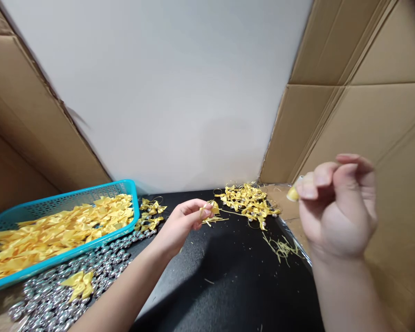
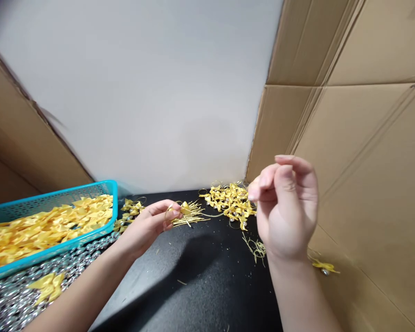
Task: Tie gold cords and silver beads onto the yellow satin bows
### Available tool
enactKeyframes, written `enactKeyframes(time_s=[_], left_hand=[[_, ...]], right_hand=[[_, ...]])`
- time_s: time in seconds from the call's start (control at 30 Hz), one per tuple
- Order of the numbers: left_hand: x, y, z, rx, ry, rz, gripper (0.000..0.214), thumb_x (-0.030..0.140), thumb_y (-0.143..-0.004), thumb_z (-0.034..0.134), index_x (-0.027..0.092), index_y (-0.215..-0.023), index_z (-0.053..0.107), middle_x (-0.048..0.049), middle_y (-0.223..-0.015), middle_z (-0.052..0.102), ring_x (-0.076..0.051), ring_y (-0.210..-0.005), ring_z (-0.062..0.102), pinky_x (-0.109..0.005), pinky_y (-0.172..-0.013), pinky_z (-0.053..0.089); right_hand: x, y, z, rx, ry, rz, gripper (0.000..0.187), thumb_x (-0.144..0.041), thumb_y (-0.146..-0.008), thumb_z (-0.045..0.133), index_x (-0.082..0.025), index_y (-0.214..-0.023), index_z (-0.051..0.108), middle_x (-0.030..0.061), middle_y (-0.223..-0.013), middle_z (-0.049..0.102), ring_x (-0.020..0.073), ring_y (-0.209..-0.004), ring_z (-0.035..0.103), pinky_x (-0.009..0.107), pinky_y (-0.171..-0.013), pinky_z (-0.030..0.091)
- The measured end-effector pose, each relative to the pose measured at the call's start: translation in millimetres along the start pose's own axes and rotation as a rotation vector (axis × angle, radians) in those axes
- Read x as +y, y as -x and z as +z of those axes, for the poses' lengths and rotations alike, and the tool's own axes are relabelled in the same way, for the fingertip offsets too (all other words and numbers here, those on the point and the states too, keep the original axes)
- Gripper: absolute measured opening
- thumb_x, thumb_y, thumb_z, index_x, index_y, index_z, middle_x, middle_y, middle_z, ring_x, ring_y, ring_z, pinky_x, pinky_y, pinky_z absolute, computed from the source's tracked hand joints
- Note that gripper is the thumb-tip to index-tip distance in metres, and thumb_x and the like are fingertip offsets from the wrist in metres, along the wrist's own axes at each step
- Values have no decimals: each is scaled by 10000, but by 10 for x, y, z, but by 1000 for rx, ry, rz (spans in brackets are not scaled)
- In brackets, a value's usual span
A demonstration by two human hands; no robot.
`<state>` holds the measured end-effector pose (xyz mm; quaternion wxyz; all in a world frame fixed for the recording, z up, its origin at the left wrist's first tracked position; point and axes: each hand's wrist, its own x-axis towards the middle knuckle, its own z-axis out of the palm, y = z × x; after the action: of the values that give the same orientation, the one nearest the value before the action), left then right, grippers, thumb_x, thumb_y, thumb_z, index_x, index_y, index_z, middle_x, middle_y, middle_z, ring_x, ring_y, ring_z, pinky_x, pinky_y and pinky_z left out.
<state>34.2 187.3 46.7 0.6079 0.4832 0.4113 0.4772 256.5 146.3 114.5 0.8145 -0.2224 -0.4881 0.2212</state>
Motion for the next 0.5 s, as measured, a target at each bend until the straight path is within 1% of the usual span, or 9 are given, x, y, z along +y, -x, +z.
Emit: enactKeyframes(time_s=[0.07, 0.1, 0.17, 0.27, 0.33, 0.4, 0.5], left_hand=[[2, 14, 8, -8, 32, -15, 144, 238, -635, 792, 171, -733, 712, -35, -729, 693, -108, -624, 528, -195, -519, 325], [5, 18, 10, -12, 49, -24, 148, 235, -638, 793, 172, -745, 713, -31, -731, 691, -101, -613, 521, -191, -518, 328], [12, 18, 10, -14, 94, -58, 159, 231, -633, 798, 171, -758, 718, -25, -722, 682, -89, -596, 511, -183, -515, 336], [30, 4, 11, -1, 190, -131, 209, 221, -585, 827, 168, -761, 728, -26, -729, 674, -95, -637, 547, -171, -520, 350], [40, -5, 14, -1, 248, -171, 247, 222, -554, 849, 169, -765, 731, -22, -740, 668, -99, -668, 565, -162, -523, 354], [45, -2, 23, -10, 272, -189, 272, 238, -547, 861, 169, -775, 730, -14, -741, 658, -87, -656, 551, -155, -519, 346], [58, 32, 46, -32, 247, -146, 280, 298, -600, 839, 161, -818, 729, -11, -735, 644, -76, -631, 517, -158, -524, 346]], right_hand=[[24, 33, 44, -58, 44, 5, 98, -311, -934, 534, -300, -856, 592, -72, -531, 343, 78, -366, 304, 244, -386, 277], [22, 41, 57, -72, 67, -3, 115, -322, -946, 509, -301, -855, 577, -76, -519, 289, 78, -356, 243, 249, -385, 245], [-10, 35, 59, -78, 78, -10, 140, -315, -956, 478, -296, -847, 565, -77, -521, 234, 82, -364, 189, 265, -406, 235], [-88, 12, 21, -79, 20, 19, 140, -226, -925, 486, -277, -840, 585, -70, -530, 242, 87, -379, 201, 288, -436, 264], [-122, 36, 6, -122, -14, 52, 155, -159, -891, 496, -266, -857, 603, -65, -536, 280, 88, -390, 239, 289, -445, 280], [-116, 114, 27, -219, 5, 97, 187, -129, -887, 493, -266, -912, 618, -59, -556, 344, 88, -420, 304, 275, -445, 290], [-30, 288, 131, -460, 181, 225, 191, -164, -923, 497, -275, -1013, 623, -48, -613, 454, 85, -494, 392, 239, -441, 302]])
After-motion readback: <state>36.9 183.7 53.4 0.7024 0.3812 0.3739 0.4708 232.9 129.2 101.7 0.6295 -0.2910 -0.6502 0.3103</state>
